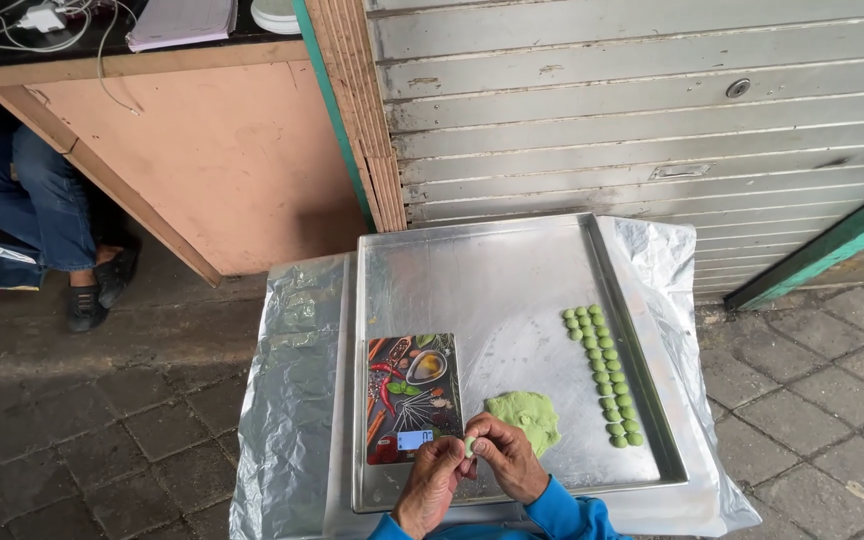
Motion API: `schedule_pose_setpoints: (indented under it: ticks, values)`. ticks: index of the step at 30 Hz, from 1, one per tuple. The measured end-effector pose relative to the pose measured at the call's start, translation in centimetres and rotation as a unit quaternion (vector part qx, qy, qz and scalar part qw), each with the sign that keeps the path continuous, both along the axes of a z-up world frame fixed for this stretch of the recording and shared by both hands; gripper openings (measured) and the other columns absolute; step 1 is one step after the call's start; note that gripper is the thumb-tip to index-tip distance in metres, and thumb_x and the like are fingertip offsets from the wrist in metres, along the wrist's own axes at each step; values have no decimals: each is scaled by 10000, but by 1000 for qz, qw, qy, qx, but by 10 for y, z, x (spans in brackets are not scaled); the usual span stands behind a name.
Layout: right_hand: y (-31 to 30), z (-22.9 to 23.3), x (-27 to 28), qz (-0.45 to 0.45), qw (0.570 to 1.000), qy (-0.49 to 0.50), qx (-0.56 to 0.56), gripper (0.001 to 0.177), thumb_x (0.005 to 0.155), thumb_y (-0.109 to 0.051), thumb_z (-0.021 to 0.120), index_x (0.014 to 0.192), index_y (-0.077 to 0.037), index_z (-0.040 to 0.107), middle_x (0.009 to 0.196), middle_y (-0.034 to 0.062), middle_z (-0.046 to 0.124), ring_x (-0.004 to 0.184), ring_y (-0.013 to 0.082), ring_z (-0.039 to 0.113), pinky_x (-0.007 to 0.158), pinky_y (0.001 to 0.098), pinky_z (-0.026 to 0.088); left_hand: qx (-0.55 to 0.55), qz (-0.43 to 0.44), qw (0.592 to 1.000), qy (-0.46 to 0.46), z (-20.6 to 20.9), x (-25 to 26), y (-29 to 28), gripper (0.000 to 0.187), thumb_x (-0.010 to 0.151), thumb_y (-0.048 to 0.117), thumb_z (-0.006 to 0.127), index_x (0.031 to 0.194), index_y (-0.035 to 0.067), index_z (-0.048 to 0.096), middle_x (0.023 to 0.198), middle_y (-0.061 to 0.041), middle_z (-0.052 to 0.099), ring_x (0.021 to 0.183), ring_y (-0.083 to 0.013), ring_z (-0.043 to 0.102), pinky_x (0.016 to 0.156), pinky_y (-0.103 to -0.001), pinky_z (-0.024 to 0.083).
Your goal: The person rolls small pieces of green dough into balls by hand and places them in a row on a metal tray. The person also weighs the dough pieces on a digital scale to ensure consistent size.
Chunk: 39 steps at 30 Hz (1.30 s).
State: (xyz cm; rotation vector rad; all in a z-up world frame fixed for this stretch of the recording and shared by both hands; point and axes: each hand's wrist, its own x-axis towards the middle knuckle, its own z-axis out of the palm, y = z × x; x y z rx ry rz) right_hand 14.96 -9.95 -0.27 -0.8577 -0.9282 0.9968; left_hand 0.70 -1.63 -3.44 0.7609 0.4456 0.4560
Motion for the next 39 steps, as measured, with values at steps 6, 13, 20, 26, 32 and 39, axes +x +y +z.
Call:
schedule_pose_setpoints:
  ticks: [6, 13, 20, 26, 32, 39]
  values:
    - [5, -2, -9, -136, 988, -77, -9, 210, 995, -253, 713, 891, -71, 698, 845, 82, 611, 653, 201, 629, 607, 343, 644, 14, 53, 997, 46, 24, 0, 2, 498, 826, 420, 793, 1008, -43, 772, 866, -136, 736, 768, -220, 622, 756, -340, 519]
    - [12, -4, -16, -100, 994, -26, -35, 245, 994, -205, 708, 1151, -18, 723, 869, 115, 654, 688, 272, 713, 668, 410, 693, 196, 52, 971, 124, 46, -10, 11, 395, 943, 432, 690, 840, 52, 721, 705, -48, 624, 704, -155, 573, 710, -316, 506]
    - [18, 5, -15, -169, 961, -217, -27, 171, 891, -247, 821, 858, -123, 709, 791, 76, 659, 630, 199, 730, 575, 328, 666, 227, 1, 961, 155, 49, -18, 27, 425, 964, 374, 627, 1079, 17, 827, 908, -91, 803, 822, -154, 743, 804, -288, 643]
    - [21, -23, -10, -222, 853, -466, 73, 105, 946, -148, 783, 1013, -85, 733, 930, 103, 652, 780, 264, 667, 647, 400, 571, 142, -44, 983, 104, 75, -30, 31, 544, 944, 387, 644, 1313, 3, 753, 1037, -74, 811, 981, -124, 709, 933, -283, 600]
    - [11, -22, -11, -127, 900, -417, -20, 483, 1012, -402, 677, 1403, -123, 633, 946, 77, 682, 823, 247, 677, 703, 466, 597, 186, 22, 974, 127, 22, -30, 30, 422, 973, 457, 633, 888, 52, 717, 788, -49, 643, 759, -157, 570, 728, -317, 489]
    - [14, 17, -25, -146, 911, -386, -16, 310, 1050, -407, 577, 929, -167, 732, 850, 23, 694, 689, 185, 649, 614, 356, 579, 141, 40, 982, 123, 31, -23, 17, 474, 980, 487, 639, 730, 89, 574, 663, -47, 530, 678, -165, 505, 726, -334, 448]
